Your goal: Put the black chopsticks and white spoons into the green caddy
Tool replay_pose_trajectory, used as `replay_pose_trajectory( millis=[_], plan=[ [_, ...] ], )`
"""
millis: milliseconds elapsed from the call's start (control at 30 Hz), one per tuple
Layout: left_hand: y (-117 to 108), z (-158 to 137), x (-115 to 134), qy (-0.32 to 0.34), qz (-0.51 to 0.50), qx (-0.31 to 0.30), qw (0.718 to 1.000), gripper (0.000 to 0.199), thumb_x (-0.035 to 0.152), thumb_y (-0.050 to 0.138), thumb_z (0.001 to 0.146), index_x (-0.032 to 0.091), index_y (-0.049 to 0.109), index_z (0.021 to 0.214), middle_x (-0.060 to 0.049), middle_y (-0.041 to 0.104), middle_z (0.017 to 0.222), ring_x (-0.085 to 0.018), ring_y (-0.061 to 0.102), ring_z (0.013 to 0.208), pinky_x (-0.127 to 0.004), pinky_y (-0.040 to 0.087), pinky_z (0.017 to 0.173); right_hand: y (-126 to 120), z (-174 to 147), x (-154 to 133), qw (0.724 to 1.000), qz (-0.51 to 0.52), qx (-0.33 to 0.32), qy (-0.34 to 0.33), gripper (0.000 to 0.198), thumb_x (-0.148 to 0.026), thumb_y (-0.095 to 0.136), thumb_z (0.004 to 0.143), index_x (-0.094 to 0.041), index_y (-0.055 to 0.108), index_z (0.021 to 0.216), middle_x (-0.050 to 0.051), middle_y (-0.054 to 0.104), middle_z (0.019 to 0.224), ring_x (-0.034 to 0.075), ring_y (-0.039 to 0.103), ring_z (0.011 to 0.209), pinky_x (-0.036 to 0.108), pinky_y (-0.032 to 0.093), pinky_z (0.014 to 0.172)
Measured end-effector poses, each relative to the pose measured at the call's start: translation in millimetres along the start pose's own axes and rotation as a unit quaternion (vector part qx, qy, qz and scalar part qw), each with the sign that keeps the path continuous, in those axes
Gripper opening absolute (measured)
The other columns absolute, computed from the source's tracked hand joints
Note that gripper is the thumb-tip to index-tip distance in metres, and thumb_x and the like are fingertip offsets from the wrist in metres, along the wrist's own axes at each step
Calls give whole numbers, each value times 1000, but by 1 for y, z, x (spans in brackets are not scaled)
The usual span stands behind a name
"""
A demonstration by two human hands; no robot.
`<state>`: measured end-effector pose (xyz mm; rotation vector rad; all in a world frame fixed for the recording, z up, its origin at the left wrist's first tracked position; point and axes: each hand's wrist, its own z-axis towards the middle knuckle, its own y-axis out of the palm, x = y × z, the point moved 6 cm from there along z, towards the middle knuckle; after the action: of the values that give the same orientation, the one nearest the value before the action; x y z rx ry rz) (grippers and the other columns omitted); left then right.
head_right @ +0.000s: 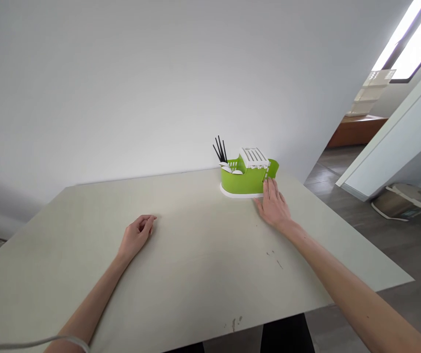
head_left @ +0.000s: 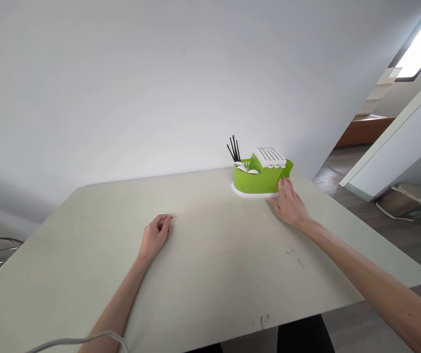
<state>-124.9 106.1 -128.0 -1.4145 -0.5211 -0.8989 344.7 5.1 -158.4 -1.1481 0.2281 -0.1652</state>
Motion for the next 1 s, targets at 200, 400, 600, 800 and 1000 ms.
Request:
replay_pose_trajectory(
  millis=[200, 400, 600, 800, 1000],
  plan=[
    [2, -18, 8, 2, -3, -19, 1000, 42, 60, 50, 96, 23, 70, 99, 2, 58, 67, -16, 46, 58, -28, 37, 57, 20, -68, -24, 994, 88, -31, 55, 80, -59, 21, 108, -7, 19, 168, 22, 18, 175, 35, 19, 162, 54, 30, 127],
    [11, -79, 27, 20, 9, -97, 995, 46, 62, 45, 100, 23, 70, 99, 1, 60, 69, -16, 47, 61, -26, 38, 58, 13, -115, -37, 996, 75, -53, 10, 76, -59, 20, 108, -10, 41, 162, 14, 35, 170, 28, 28, 160, 49, 23, 131],
    [22, -114, 40, 106, 69, -94, 988, 45, 58, 44, 103, 23, 71, 97, -3, 64, 74, -20, 56, 70, -32, 45, 69, 6, -121, -39, 996, 76, -39, 2, 69, -54, 24, 109, -14, 44, 161, 13, 38, 169, 28, 32, 158, 49, 26, 130],
    [25, -120, 47, 138, 100, -61, 984, 45, 57, 42, 105, 23, 70, 95, -5, 66, 75, -22, 58, 72, -35, 48, 73, 7, -118, -40, 996, 78, -39, 3, 68, -53, 26, 109, -13, 47, 159, 13, 41, 168, 27, 34, 158, 48, 26, 130],
    [27, -123, 49, 165, 130, -53, 976, 40, 51, 44, 105, 23, 70, 93, -4, 65, 75, -22, 60, 74, -36, 48, 77, 6, -119, -40, 996, 80, -33, 6, 69, -54, 24, 109, -13, 48, 158, 12, 42, 168, 26, 34, 157, 47, 27, 130]
  ],
)
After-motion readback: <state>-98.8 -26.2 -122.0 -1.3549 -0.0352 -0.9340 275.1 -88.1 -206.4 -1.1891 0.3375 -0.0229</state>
